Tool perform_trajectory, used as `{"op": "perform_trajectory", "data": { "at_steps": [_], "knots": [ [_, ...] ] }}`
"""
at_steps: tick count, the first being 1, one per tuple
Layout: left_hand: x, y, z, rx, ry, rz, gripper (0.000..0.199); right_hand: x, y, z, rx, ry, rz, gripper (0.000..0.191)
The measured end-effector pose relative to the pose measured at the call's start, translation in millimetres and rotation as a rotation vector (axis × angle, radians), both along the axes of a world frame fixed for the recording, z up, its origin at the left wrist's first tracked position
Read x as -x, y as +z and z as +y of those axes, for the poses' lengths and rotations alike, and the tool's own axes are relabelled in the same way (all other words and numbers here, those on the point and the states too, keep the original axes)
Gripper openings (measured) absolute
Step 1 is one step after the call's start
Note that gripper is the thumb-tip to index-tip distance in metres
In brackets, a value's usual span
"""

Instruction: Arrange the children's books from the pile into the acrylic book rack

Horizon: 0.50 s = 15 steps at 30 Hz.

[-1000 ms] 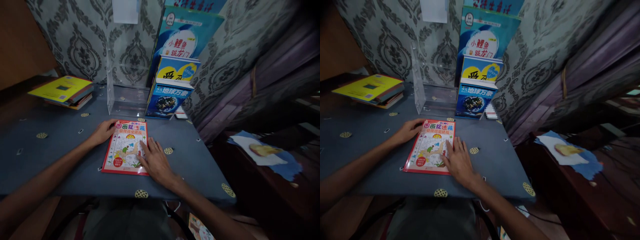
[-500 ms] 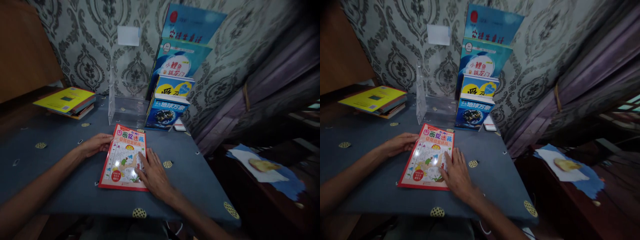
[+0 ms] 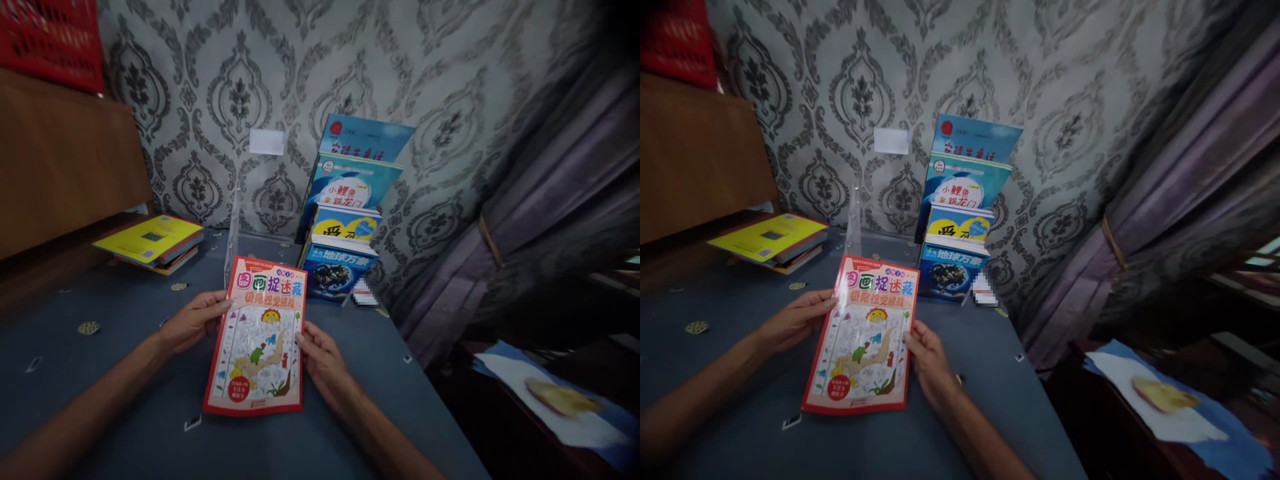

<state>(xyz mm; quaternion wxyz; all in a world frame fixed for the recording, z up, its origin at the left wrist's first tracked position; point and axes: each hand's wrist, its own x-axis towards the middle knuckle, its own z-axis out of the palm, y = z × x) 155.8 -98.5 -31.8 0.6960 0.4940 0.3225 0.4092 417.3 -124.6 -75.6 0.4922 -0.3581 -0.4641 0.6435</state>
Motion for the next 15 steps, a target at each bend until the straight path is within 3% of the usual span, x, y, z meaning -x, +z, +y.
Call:
{"op": "perform_trajectory", "data": {
  "at_steps": [5,9,12,15],
  "knots": [
    [0.0,23.4,16.5,-0.145,-0.001,0.025,0.04,14.8,25.8,26.1,-0.108,-0.116,0.08,0.044],
    [6.8,47.3,45.0,-0.276,-0.09,0.114,0.042,22.6,38.0,52.1,-0.212,-0.235,0.084,0.042],
    [15.3,58.8,66.1,-0.374,-0.151,0.222,0.036,26.1,38.6,66.7,-0.259,-0.316,0.052,0.04],
    [22.5,58.7,80.2,-0.411,-0.21,0.349,0.027,26.1,31.0,71.9,-0.3,-0.394,-0.031,0.038]
  ]
}}
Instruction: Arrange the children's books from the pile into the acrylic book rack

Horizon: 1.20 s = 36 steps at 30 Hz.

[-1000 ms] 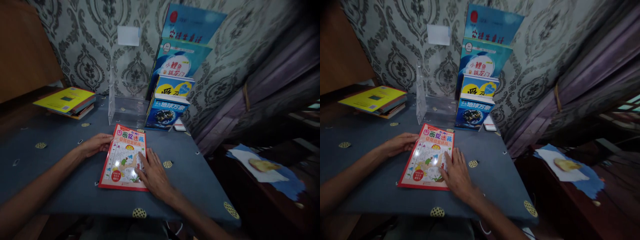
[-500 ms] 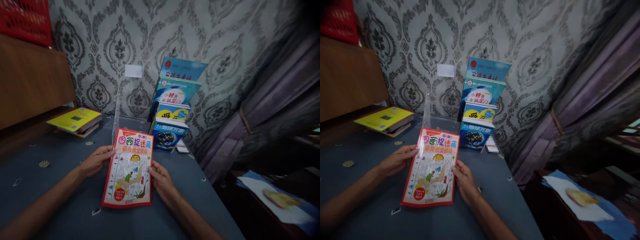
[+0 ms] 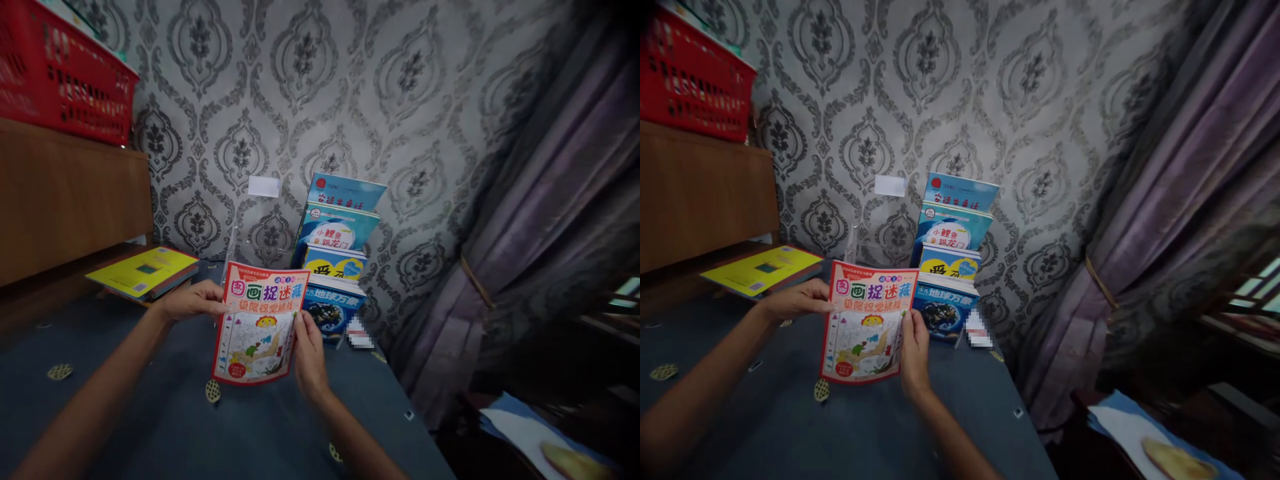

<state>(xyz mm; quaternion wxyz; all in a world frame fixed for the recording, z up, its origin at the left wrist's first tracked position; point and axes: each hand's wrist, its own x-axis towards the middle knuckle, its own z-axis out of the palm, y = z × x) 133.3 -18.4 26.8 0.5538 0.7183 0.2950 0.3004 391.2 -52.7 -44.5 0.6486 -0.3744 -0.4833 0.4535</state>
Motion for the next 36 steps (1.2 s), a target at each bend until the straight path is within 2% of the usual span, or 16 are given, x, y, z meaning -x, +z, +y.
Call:
{"op": "perform_trajectory", "data": {
  "at_steps": [3,6,15,17,22,30,36],
  "knots": [
    [4.2,-6.3,5.9,0.042,-0.065,0.114,0.024,-2.1,-9.2,-1.0,-0.027,-0.045,-0.114,0.035],
    [6.9,-11.0,8.6,0.067,-0.091,0.137,0.023,-3.7,-13.0,-2.1,-0.054,-0.006,-0.166,0.035],
    [13.4,-16.5,20.5,0.058,-0.089,0.214,0.035,-11.3,-4.3,3.8,-0.121,0.022,-0.238,0.04],
    [15.6,-16.8,20.8,0.036,-0.054,0.239,0.036,-14.7,-0.3,5.4,-0.139,0.037,-0.279,0.038],
    [20.6,-13.4,19.0,-0.028,0.074,0.286,0.036,-20.1,7.3,8.4,-0.163,0.067,-0.348,0.036],
    [18.5,-5.1,15.4,-0.008,0.001,0.176,0.042,-21.2,14.8,7.9,-0.162,0.111,-0.387,0.037],
    [16.6,5.0,4.8,0.026,0.031,0.099,0.049,-17.4,26.9,12.4,-0.212,0.086,-0.338,0.033]
  ]
}}
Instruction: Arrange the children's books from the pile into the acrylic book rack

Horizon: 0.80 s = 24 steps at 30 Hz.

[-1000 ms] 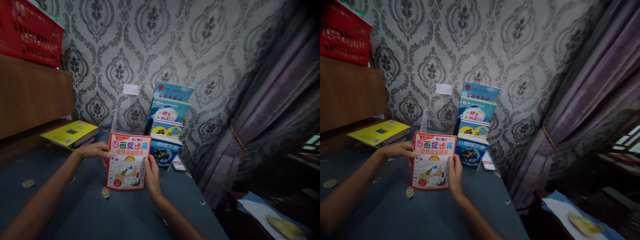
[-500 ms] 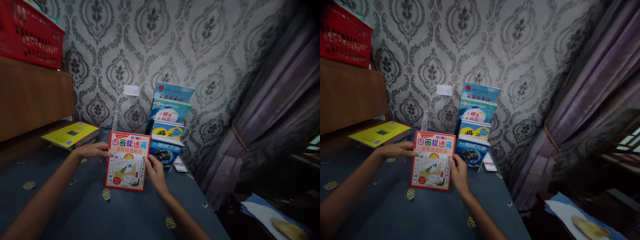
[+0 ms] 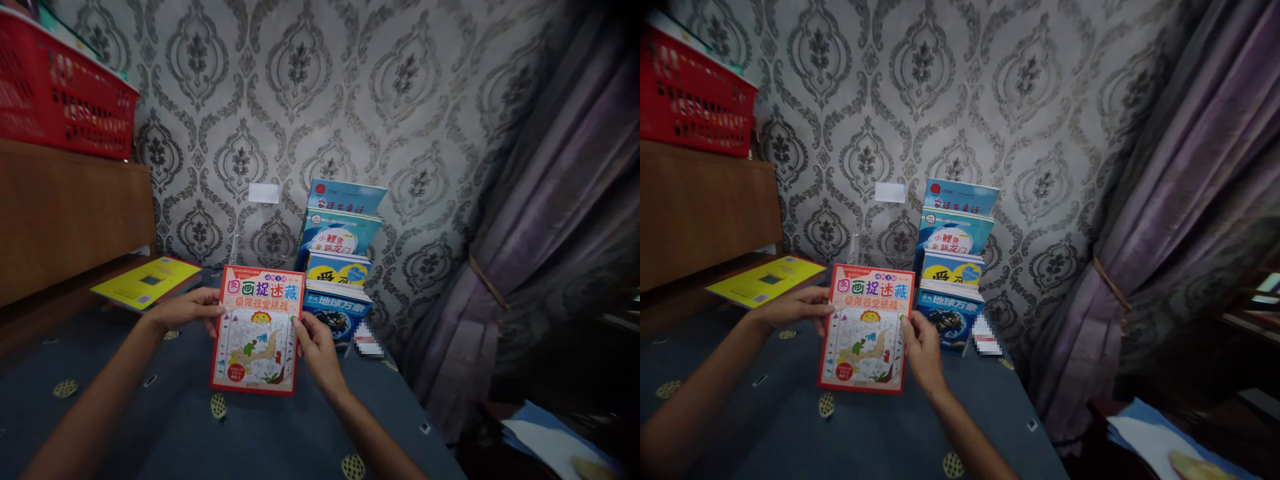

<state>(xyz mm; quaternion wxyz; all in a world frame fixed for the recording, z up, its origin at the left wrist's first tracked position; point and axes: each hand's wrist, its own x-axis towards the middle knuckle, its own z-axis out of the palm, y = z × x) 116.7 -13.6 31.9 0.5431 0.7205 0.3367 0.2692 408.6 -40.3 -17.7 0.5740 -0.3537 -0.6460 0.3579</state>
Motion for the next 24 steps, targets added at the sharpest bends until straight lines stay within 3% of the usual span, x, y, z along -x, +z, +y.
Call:
{"op": "perform_trajectory", "data": {
  "at_steps": [6,13,18,24],
  "knots": [
    [-9.1,34.8,-4.5,-0.141,0.223,-0.029,0.053,4.7,32.1,17.0,-0.114,-0.057,-0.053,0.03],
    [-29.2,82.4,5.2,-0.243,0.44,-0.052,0.058,10.1,81.9,38.3,-0.266,-0.164,-0.168,0.025],
    [-37.6,126.0,16.1,-0.391,0.481,-0.102,0.049,17.3,136.6,52.6,-0.439,-0.191,-0.264,0.022],
    [-44.7,190.4,37.6,-0.674,0.583,-0.25,0.04,21.7,209.3,85.1,-0.626,-0.378,-0.293,0.017]
  ]
}}
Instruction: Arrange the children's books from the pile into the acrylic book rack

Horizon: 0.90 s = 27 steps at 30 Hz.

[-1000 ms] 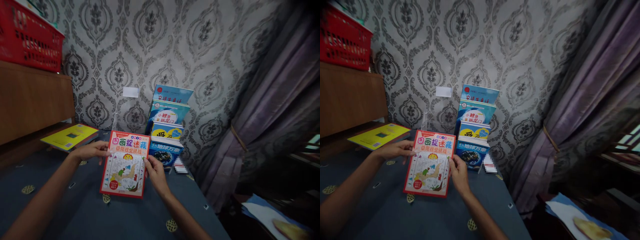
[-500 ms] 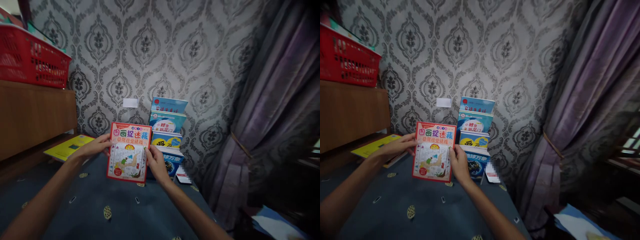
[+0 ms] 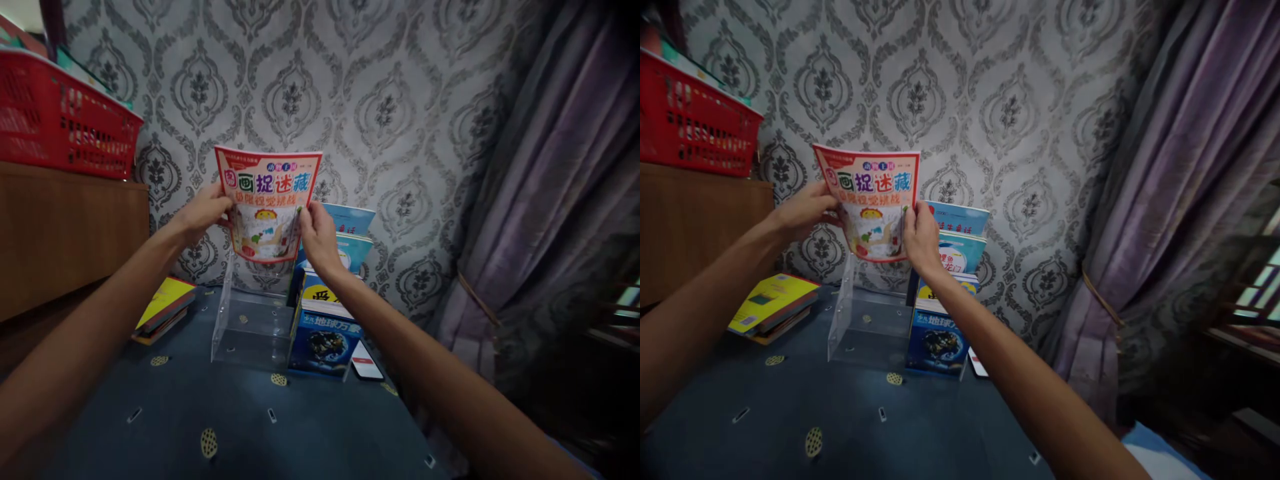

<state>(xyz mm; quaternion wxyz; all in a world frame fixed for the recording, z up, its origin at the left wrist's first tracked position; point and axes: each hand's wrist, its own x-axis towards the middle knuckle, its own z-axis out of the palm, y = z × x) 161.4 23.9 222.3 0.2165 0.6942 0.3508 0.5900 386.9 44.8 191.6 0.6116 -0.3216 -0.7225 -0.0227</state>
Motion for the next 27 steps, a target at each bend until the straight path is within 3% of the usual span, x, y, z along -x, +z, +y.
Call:
{"op": "perform_trajectory", "data": {
  "at_steps": [2,5,10,19,27],
  "knots": [
    [-2.9,11.2,10.9,-0.055,0.01,-0.035,0.038,1.3,14.5,11.5,-0.001,-0.05,0.001,0.015],
    [-6.0,15.0,26.9,-0.12,0.039,-0.079,0.038,5.1,23.2,23.2,0.016,-0.094,0.007,0.012],
    [-2.2,2.1,46.0,-0.154,0.045,-0.11,0.036,11.0,18.7,27.8,0.079,-0.138,-0.002,0.008],
    [11.6,-28.4,66.9,0.022,-0.004,-0.161,0.027,13.5,6.1,31.5,0.228,-0.185,-0.137,0.008],
    [11.2,-29.3,88.7,0.068,0.064,-0.201,0.025,17.3,11.4,47.0,0.274,-0.176,-0.156,0.004]
  ]
}}
